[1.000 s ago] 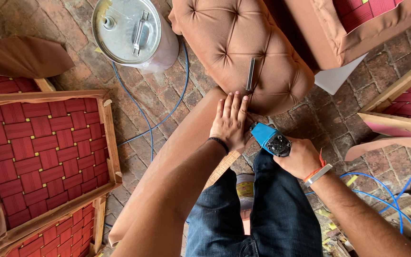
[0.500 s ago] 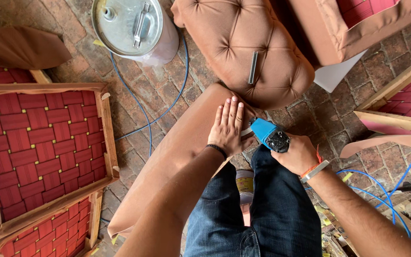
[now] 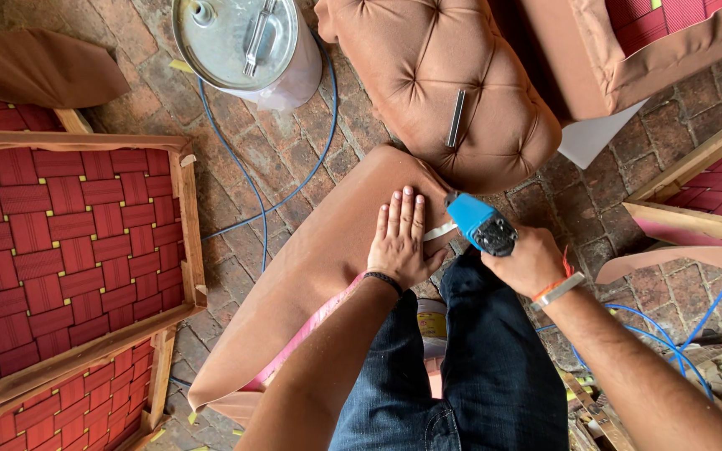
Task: The person staples brown fabric onto a wooden chair frame using a pneumatic staple gun. They smooth and fold the fabric, then reload staples from a green bucket and continue securing the fabric along the frame edges.
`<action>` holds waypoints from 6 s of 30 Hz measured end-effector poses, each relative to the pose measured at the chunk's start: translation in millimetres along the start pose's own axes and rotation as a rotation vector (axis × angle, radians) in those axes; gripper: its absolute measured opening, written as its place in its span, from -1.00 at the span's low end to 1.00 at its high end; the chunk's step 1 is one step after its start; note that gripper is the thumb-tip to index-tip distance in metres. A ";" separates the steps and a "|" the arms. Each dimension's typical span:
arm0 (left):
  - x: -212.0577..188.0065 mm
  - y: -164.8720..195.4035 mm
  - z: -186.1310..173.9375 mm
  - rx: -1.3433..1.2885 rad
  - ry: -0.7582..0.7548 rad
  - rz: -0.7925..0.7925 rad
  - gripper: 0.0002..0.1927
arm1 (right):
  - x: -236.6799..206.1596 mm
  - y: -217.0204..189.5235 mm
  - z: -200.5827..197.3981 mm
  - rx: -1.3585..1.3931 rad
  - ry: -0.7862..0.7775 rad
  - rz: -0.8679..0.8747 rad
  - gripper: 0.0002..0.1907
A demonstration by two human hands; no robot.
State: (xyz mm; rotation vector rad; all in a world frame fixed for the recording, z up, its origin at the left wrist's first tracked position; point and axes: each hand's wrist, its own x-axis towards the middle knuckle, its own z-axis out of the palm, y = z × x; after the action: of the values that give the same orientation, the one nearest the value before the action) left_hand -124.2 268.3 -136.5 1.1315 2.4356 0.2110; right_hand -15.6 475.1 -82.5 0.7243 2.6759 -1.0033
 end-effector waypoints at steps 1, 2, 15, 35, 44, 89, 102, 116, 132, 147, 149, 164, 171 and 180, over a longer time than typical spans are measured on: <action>0.4 -0.2 0.5 -0.007 0.004 -0.001 0.14 | 2.7 -0.6 1.2 -0.006 0.023 -0.014 -0.77; 0.7 -0.8 0.9 -0.014 0.012 0.000 0.14 | 5.8 -1.1 1.7 0.004 0.001 -0.010 -0.79; 3.4 -6.4 -2.7 -0.004 0.003 0.015 0.10 | 25.2 -9.3 0.4 -0.199 -0.104 0.092 -0.77; 4.4 10.8 -6.2 -0.211 0.220 -0.083 -0.12 | -28.4 45.4 -23.9 0.109 -0.145 0.255 -0.64; 23.6 25.4 6.9 -0.105 0.330 -0.237 -0.32 | 8.5 16.2 -54.4 0.195 -0.353 0.160 -0.74; 6.6 26.3 -3.5 -0.229 0.526 -0.174 -0.38 | -4.4 -10.5 -47.9 0.194 -0.414 0.328 -0.80; -7.7 9.0 5.7 -0.340 0.531 -0.184 -0.38 | -1.3 -32.6 -47.1 0.249 -0.398 0.348 -0.82; -53.4 -10.2 37.1 -0.127 0.471 -0.347 -0.41 | -8.8 -54.6 -22.3 0.146 -0.452 0.219 -0.84; -65.6 -24.3 28.3 -0.242 0.537 -0.302 -0.37 | -26.2 -48.7 -23.3 0.147 -0.372 -0.066 -0.70; -306.2 -103.8 45.4 -0.243 0.604 -1.104 -0.28 | -37.2 -171.1 93.2 -0.109 -0.391 -0.921 -0.17; -325.9 -117.3 44.1 -0.327 0.605 -1.035 -0.27 | -49.8 -189.3 118.9 -0.101 -0.360 -0.998 -0.20; -428.2 -267.1 38.0 -1.854 0.730 -1.394 -0.43 | -74.6 -200.4 202.3 -0.297 -0.176 -0.929 -0.32; -403.5 -281.6 49.5 -1.799 0.660 -1.319 -0.70 | -89.6 -231.7 206.3 -0.256 -0.172 -0.878 -0.31; -422.8 -255.5 48.2 -1.435 0.841 -1.189 -0.67 | -111.5 -272.6 231.5 -0.222 -0.163 -0.926 -0.31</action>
State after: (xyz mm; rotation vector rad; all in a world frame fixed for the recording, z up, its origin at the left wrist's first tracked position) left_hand -38.8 -220.4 -121.3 -1.1413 2.0668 1.7887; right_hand -55.8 103.0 -64.6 -0.6856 2.8874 -0.8182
